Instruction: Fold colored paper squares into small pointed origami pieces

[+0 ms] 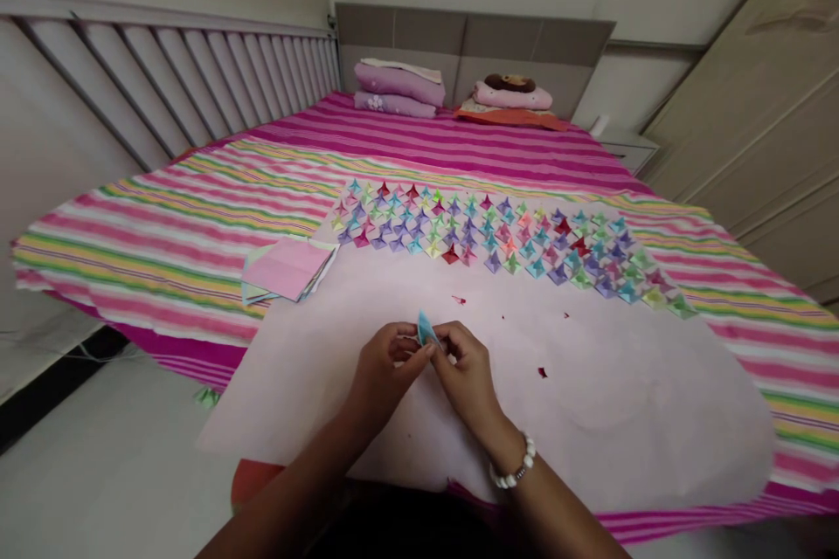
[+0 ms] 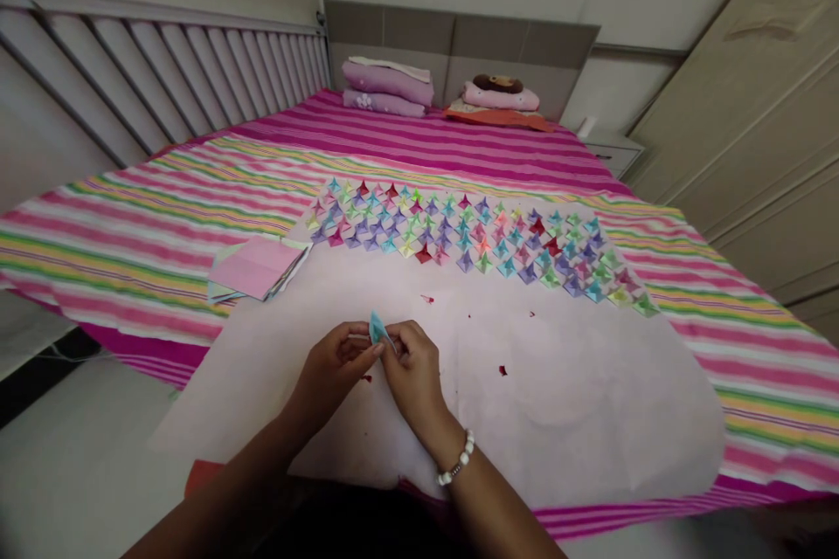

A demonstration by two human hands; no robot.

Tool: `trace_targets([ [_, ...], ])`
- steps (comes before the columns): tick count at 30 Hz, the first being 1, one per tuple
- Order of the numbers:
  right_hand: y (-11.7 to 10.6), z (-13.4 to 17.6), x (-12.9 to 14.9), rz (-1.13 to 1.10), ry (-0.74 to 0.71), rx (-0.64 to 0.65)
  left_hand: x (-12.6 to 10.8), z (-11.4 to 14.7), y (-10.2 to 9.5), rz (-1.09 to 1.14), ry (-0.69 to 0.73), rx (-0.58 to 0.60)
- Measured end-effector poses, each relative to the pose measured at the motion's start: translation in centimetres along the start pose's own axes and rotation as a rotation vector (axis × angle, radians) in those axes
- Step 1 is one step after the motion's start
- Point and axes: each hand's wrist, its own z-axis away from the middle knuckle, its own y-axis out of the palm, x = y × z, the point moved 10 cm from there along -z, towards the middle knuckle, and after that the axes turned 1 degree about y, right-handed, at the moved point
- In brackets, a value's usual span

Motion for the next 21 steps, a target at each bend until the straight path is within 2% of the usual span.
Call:
trace_targets([
  [5,0.0,0.2,1.2,0.035,-0.075,-0.02,-0.1,0.1,0.1,-0.028,-0.022,-0.021],
  [9,0.0,0.3,0.4,-0.01,-0.037,-0.024,0.0,0.0,-0.2,-0.069,-0.013,-0.033],
  [15,0.2,0.0,-2.2,-0.255,0.152,-0.013,0.0,-0.2,-0.2,0.007,0.007,-0.02],
  [21,0.3,0.0,-4.1,-0.496,0.347,-0.039,1.1,-0.4,-0.1,0.164,-0.127,0.055],
])
